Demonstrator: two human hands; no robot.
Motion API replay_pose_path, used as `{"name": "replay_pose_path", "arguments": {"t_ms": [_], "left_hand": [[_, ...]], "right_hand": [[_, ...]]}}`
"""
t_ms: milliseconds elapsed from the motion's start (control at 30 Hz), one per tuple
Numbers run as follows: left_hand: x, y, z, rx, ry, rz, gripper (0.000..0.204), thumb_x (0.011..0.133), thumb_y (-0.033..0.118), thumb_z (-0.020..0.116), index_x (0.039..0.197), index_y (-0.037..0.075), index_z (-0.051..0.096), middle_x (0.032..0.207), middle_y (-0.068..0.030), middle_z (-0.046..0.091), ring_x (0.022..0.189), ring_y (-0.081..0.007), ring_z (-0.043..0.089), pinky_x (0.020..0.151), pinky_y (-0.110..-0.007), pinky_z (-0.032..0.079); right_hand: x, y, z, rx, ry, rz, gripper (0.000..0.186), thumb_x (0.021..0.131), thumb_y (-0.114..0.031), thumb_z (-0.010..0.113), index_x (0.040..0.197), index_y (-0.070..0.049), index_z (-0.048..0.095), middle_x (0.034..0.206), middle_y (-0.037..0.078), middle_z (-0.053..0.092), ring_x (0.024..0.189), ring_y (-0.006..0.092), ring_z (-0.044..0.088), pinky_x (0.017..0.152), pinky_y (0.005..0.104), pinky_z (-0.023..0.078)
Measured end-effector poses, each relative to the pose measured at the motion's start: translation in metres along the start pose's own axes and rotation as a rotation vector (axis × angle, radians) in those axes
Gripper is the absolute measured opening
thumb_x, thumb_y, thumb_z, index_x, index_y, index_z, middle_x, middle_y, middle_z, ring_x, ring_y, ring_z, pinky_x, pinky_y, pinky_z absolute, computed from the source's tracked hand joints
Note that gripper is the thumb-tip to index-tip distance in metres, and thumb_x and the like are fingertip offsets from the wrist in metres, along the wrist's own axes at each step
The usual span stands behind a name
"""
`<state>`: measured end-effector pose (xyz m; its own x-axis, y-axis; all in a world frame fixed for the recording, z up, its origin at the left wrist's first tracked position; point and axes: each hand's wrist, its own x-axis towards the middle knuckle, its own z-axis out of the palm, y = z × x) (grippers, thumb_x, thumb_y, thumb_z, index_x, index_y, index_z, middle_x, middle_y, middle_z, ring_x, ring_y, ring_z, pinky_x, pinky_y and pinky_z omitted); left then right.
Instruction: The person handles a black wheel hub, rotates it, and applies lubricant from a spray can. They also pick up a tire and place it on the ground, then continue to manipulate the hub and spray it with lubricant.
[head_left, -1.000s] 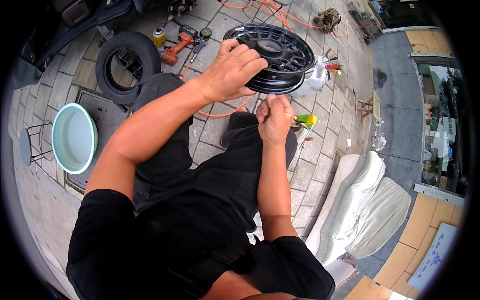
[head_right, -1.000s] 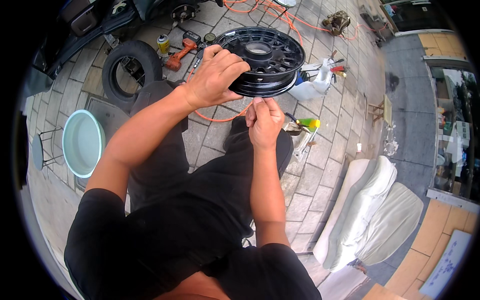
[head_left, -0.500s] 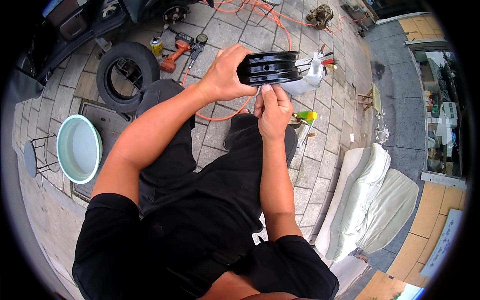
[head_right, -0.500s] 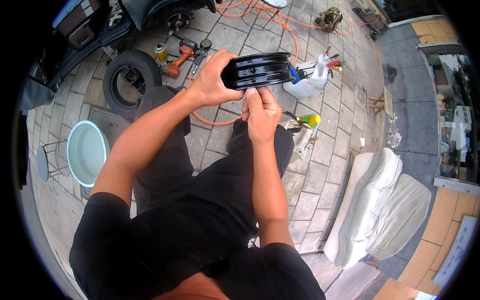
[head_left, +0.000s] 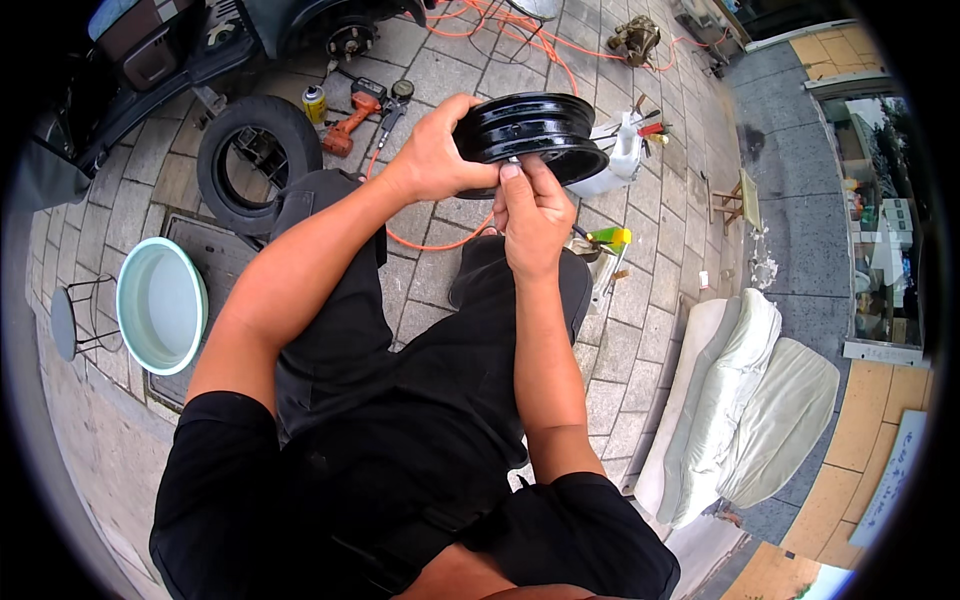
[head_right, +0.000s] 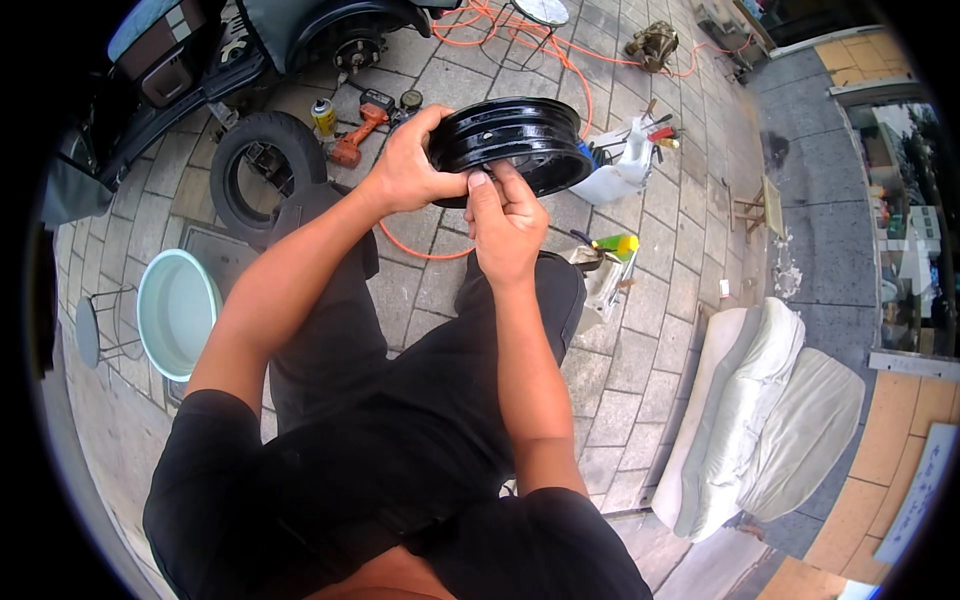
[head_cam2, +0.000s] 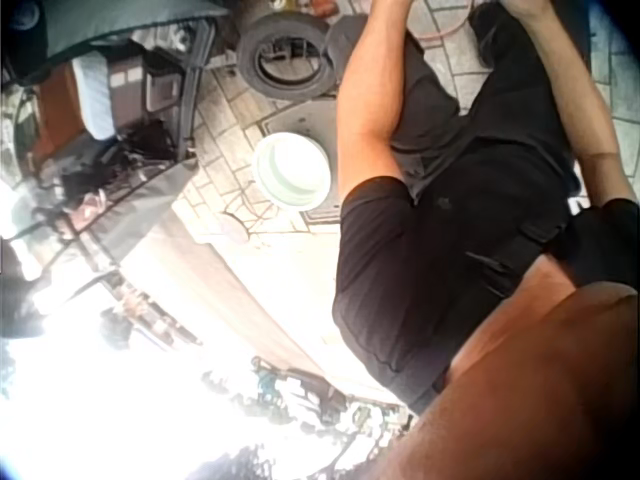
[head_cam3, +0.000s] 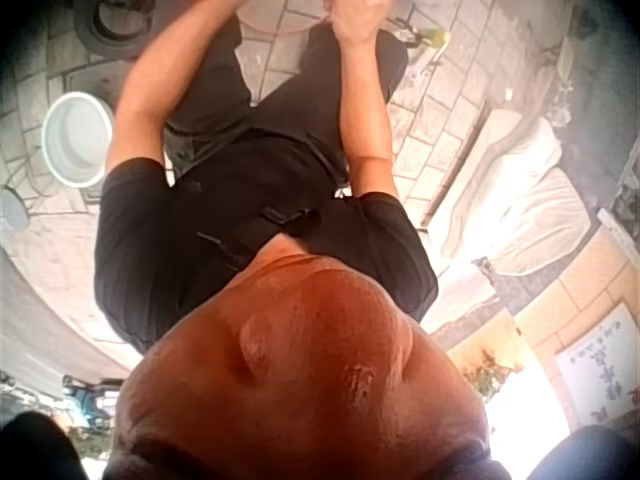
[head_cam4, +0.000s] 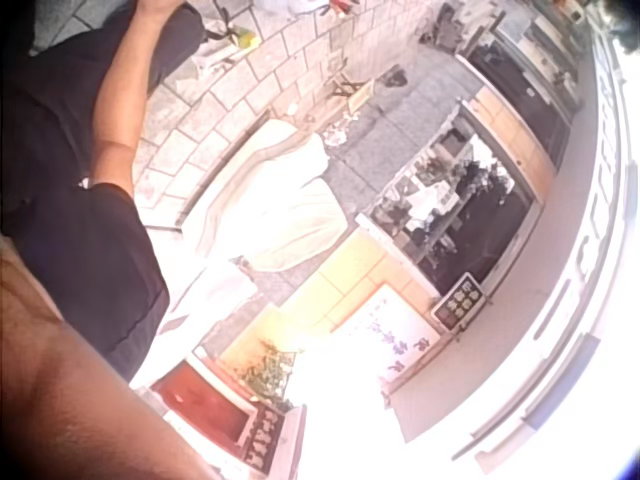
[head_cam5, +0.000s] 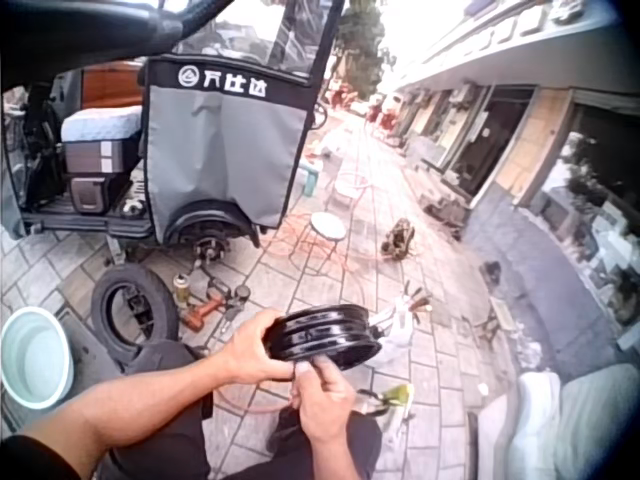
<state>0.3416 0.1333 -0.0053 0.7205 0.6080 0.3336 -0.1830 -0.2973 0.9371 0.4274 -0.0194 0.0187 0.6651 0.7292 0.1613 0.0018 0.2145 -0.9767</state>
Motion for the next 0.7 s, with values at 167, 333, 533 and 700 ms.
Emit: {"name": "replay_pose_path", "arguments": {"t_ms": [167,333,533,700], "left_hand": [[0.003,-0.016,0.001,-0.234,0.025,-0.016,0.063,0.070,0.017,0.092,0.122,-0.002,0.063,0.106,-0.0074,0.071,0.097,-0.0116,0.067,0.087,-0.031,0.057],[0.001,-0.006,0.001,-0.398,0.000,-0.022,0.058,0.074,0.009,0.088,0.124,-0.004,0.060,0.109,-0.0065,0.070,0.101,-0.0108,0.066,0.090,-0.030,0.056],[0.000,-0.002,0.004,-0.439,-0.030,-0.042,0.057,0.076,0.008,0.087,0.124,-0.004,0.059,0.111,-0.0068,0.070,0.102,-0.0112,0.066,0.092,-0.030,0.055],[0.001,0.001,0.000,-0.327,-0.083,-0.060,0.059,0.079,0.003,0.084,0.131,-0.003,0.056,0.116,-0.0057,0.066,0.108,-0.0118,0.064,0.095,-0.031,0.053]], "right_hand": [[0.001,-0.001,0.003,0.016,-0.034,0.045,0.037,0.106,-0.011,0.065,0.139,0.007,0.064,0.079,0.000,0.066,0.061,0.0036,0.054,0.052,0.0204,0.043],[0.002,-0.002,0.006,-0.008,-0.032,0.033,0.039,0.106,-0.010,0.063,0.141,0.007,0.062,0.077,0.001,0.065,0.059,0.0040,0.054,0.051,0.0205,0.042],[0.006,0.000,0.005,0.134,-0.035,0.098,0.045,0.104,-0.006,0.055,0.147,0.008,0.056,0.075,0.002,0.062,0.055,0.0056,0.050,0.047,0.0224,0.040],[0.009,0.004,0.002,0.355,-0.100,0.157,0.047,0.103,-0.006,0.052,0.149,0.006,0.055,0.083,0.004,0.063,0.055,0.0070,0.048,0.046,0.0229,0.039]]}}
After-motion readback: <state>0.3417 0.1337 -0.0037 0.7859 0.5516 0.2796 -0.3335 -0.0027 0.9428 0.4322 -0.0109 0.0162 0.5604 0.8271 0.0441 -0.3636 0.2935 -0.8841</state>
